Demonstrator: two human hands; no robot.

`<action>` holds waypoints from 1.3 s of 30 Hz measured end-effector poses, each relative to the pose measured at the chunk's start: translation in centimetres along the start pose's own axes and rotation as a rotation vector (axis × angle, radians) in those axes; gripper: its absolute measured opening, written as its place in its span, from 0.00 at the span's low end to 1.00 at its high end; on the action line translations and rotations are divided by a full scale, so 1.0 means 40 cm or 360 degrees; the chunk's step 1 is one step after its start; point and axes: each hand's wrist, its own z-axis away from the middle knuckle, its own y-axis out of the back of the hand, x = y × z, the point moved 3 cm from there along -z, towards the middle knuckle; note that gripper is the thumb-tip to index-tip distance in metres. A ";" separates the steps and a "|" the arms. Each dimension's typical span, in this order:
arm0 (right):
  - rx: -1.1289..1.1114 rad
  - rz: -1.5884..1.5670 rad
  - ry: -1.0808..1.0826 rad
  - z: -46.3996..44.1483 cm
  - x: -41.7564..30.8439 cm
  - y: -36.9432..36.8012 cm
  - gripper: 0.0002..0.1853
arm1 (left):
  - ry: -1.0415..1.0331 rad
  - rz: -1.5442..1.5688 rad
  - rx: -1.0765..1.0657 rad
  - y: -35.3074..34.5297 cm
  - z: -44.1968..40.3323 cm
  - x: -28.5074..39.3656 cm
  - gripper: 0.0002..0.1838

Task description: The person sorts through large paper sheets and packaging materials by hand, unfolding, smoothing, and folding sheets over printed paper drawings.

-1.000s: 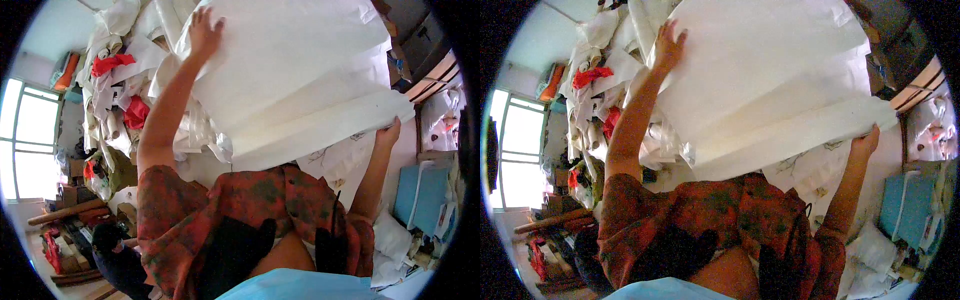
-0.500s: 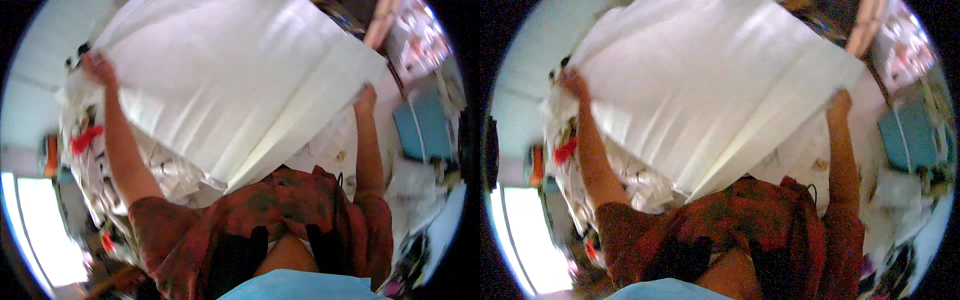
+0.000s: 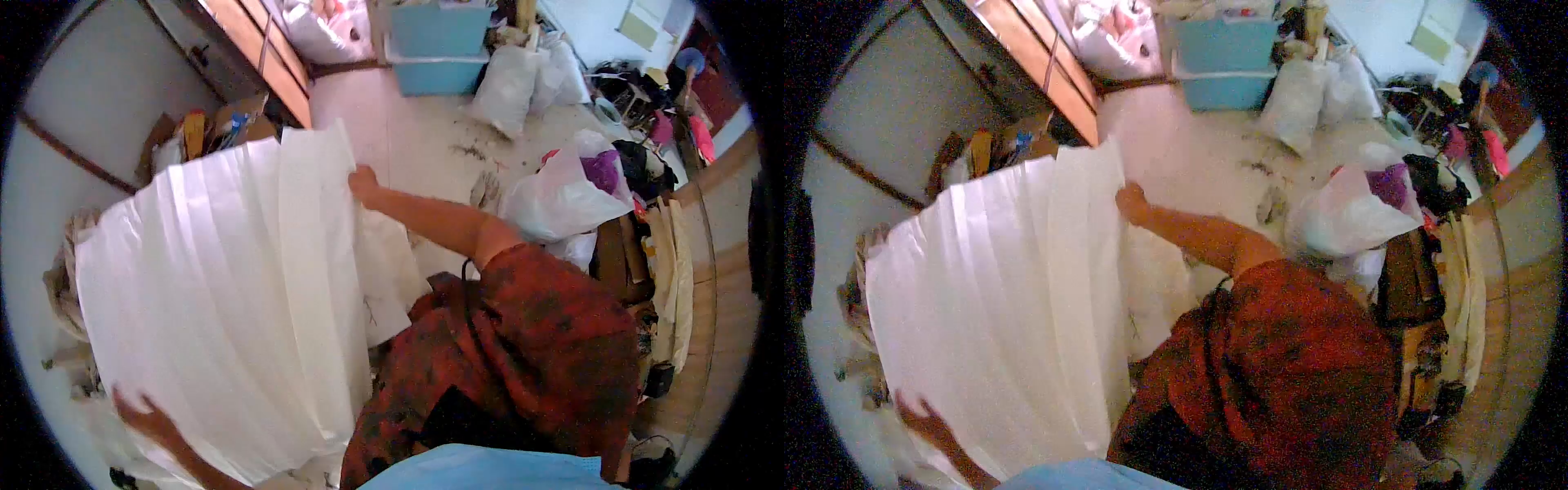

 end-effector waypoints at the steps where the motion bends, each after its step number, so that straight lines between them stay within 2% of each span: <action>1: -0.0137 -0.0008 0.0141 0.090 -0.077 0.036 0.12 | 0.0089 0.0659 -0.0146 0.010 -0.018 0.193 0.28; 2: -0.0218 -0.0240 0.0016 0.120 -0.089 0.054 0.13 | 0.0059 0.0816 -0.0466 0.004 0.000 0.354 0.31; 3: -0.0305 -0.0466 -0.0105 0.151 -0.096 0.068 0.14 | -0.0155 0.0688 -0.0719 -0.007 0.027 0.452 0.33; 4: -0.0339 -0.0417 -0.0083 0.172 -0.111 0.084 0.14 | -0.0386 0.0583 -0.0953 -0.017 0.056 0.549 0.36; 5: -0.0373 -0.0368 -0.0063 0.186 -0.127 0.099 0.14 | -0.0344 0.0420 -0.1173 -0.036 0.072 0.599 0.37; 7: -0.0322 -0.0310 0.0022 0.181 -0.134 0.108 0.14 | -0.0302 0.0281 -0.1291 -0.072 0.094 0.604 0.37; 10: -0.0133 -0.0303 0.0126 0.129 -0.134 0.119 0.14 | -0.0247 0.0164 -0.1178 -0.118 0.120 0.547 0.35; 13: -0.0117 -0.0452 0.0038 0.051 -0.102 0.136 0.13 | -0.0165 0.0087 -0.1112 -0.122 0.111 0.508 0.32; 16: -0.0124 -0.0219 -0.0009 -0.032 -0.029 0.198 0.13 | -0.0090 0.0019 -0.1171 -0.122 0.119 0.516 0.32; 19: -0.0193 -0.0271 -0.0135 -0.113 0.059 0.210 0.14 | -0.0064 -0.0130 -0.1219 -0.144 0.112 0.530 0.33; 21: -0.0058 0.0135 -0.0049 -0.206 0.127 0.198 0.15 | -0.0063 -0.0215 -0.1246 -0.164 0.113 0.524 0.33; 23: -0.0026 0.1040 0.0447 -0.456 0.446 0.096 0.15 | -0.0183 -0.0154 -0.1093 -0.184 0.125 0.507 0.31; 24: -0.0165 0.1107 0.0381 -0.386 0.419 0.116 0.15 | -0.0275 -0.0144 -0.1019 -0.163 0.132 0.514 0.31; 25: -0.0278 0.1075 0.0308 -0.340 0.377 0.152 0.16 | 0.0019 0.0010 -0.1172 -0.181 0.134 0.505 0.31; 26: -0.0351 0.0943 0.0182 -0.309 0.352 0.178 0.16 | -0.0176 -0.0323 -0.1165 -0.167 0.117 0.530 0.32; 27: -0.0376 0.0756 0.0029 -0.298 0.331 0.208 0.16 | -0.0054 -0.0387 -0.1309 -0.148 0.077 0.569 0.32; 28: -0.0385 0.0531 -0.0148 -0.284 0.310 0.231 0.16 | -0.0119 -0.0356 -0.1175 -0.158 0.097 0.551 0.32; 30: -0.0363 0.0212 -0.0406 -0.260 0.276 0.267 0.16 | -0.0095 -0.0365 -0.1124 -0.159 0.118 0.548 0.30; 34: -0.0445 -0.0260 -0.0337 -0.159 0.158 0.331 0.15 | -0.0003 -0.0277 -0.1131 -0.118 0.170 0.547 0.29; 35: -0.0466 -0.0367 -0.0368 -0.169 0.111 0.328 0.15 | -0.0003 -0.0279 -0.1206 -0.165 0.104 0.566 0.29; 36: -0.0466 -0.0379 -0.0335 -0.174 0.107 0.341 0.14 | -0.0029 -0.0240 -0.1208 -0.165 0.106 0.547 0.29; 38: -0.0393 -0.0043 0.0027 -0.247 0.144 0.382 0.14 | -0.0056 -0.0206 -0.1201 -0.147 0.119 0.525 0.29; 39: -0.0291 0.0577 0.0569 -0.309 0.166 0.412 0.13 | -0.0054 -0.0205 -0.1187 -0.142 0.135 0.521 0.29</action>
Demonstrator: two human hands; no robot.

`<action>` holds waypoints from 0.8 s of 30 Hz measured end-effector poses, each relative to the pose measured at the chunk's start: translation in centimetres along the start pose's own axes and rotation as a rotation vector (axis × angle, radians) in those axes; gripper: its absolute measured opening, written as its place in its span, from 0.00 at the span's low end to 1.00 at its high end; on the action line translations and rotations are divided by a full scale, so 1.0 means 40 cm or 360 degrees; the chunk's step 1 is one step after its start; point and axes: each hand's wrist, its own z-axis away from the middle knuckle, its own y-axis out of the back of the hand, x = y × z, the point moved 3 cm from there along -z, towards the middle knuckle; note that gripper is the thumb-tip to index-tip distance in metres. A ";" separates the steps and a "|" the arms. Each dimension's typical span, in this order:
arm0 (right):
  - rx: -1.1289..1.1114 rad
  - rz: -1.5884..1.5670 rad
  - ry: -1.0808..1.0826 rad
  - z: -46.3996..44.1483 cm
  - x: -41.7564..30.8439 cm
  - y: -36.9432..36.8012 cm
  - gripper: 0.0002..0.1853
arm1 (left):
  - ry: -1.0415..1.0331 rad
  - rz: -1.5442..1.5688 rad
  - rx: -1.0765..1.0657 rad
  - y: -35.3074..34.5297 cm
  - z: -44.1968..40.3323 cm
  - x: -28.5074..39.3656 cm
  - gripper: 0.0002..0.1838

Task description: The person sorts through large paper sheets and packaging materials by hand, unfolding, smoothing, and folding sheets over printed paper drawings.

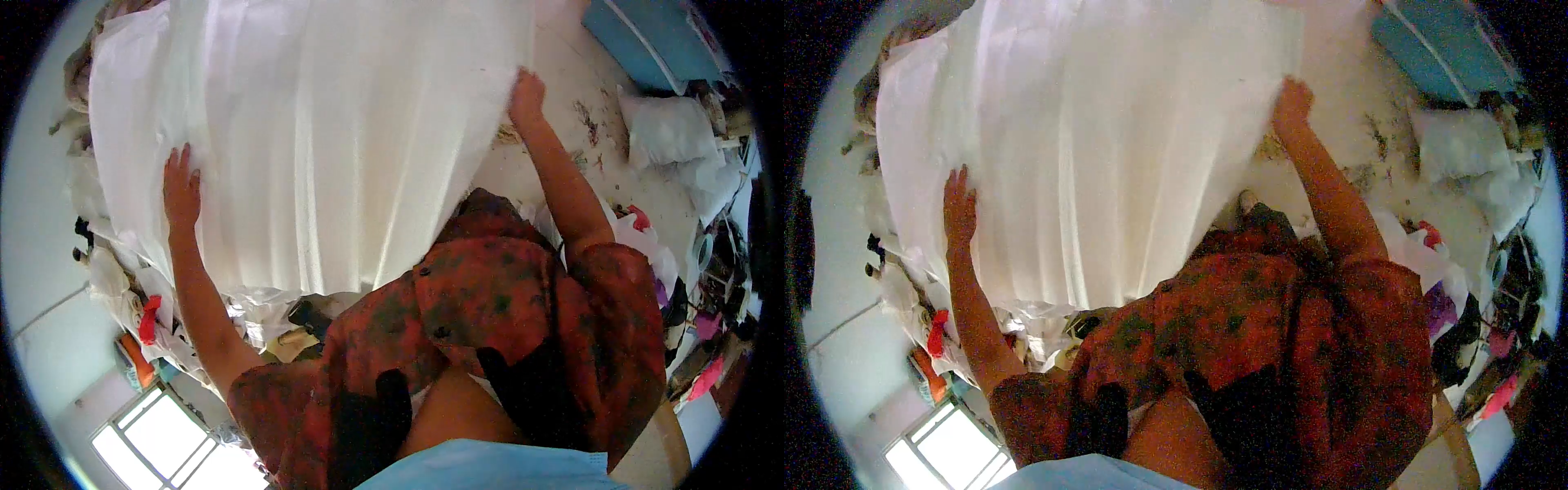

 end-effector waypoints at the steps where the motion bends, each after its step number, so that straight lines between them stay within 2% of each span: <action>1: 0.0175 0.0635 0.0374 -0.024 0.018 0.033 0.13 | 0.0001 0.0000 0.0018 -0.006 0.010 -0.004 0.28; 2: 0.0168 0.1293 0.0468 0.012 -0.096 0.096 0.15 | -0.0001 -0.0024 0.0030 -0.013 0.000 0.004 0.28; 3: 0.0196 0.0533 0.0335 -0.038 -0.070 0.119 0.16 | -0.0011 -0.0049 0.0047 -0.010 -0.032 0.030 0.28; 5: 0.0153 -0.0012 0.0247 -0.083 -0.015 0.155 0.18 | 0.0010 -0.0158 0.0053 -0.017 -0.031 0.032 0.28; 7: 0.0094 0.0377 0.0470 -0.132 -0.020 0.169 0.21 | 0.0070 -0.0136 0.0105 -0.032 -0.043 0.036 0.30; 9: 0.0189 0.0677 0.0866 -0.119 -0.122 0.216 0.26 | 0.0107 -0.0051 0.0252 0.025 -0.021 0.093 0.33; 10: -0.0355 -0.0471 0.0659 -0.134 -0.179 0.234 0.24 | 0.0075 0.0034 0.0374 0.086 -0.023 0.183 0.35; 11: -0.0708 -0.1602 0.0215 -0.148 -0.235 0.251 0.23 | 0.0051 0.0313 0.0292 0.129 -0.001 0.261 0.35; 14: -0.0189 -0.1291 0.0132 -0.150 -0.490 0.308 0.22 | -0.0307 0.1198 -0.0120 0.231 0.104 0.493 0.49; 15: -0.0148 -0.1578 -0.0102 -0.148 -0.580 0.323 0.23 | -0.0451 0.1419 -0.0327 0.258 0.138 0.545 0.55; 16: -0.0104 -0.1852 -0.0355 -0.147 -0.619 0.322 0.25 | -0.0604 0.1664 -0.0275 0.270 0.181 0.584 0.60; 17: -0.0231 -0.1546 0.0022 -0.233 -0.615 0.307 0.23 | -0.0552 0.1834 -0.0406 0.301 0.209 0.600 0.64; 18: -0.0340 -0.1225 0.0384 -0.382 -0.570 0.293 0.21 | -0.0485 0.1945 -0.0436 0.306 0.237 0.610 0.63; 20: -0.0541 -0.0997 0.0745 -0.444 -0.635 0.270 0.18 | -0.0344 0.2103 -0.0435 0.307 0.291 0.629 0.61; 23: -0.0740 -0.1180 0.0863 -0.287 -0.971 0.244 0.18 | 0.0052 0.2325 -0.0503 0.248 0.351 0.645 0.54; 24: -0.0756 -0.1174 0.0953 -0.239 -1.062 0.242 0.17 | -0.0035 0.2378 -0.0347 0.254 0.362 0.641 0.46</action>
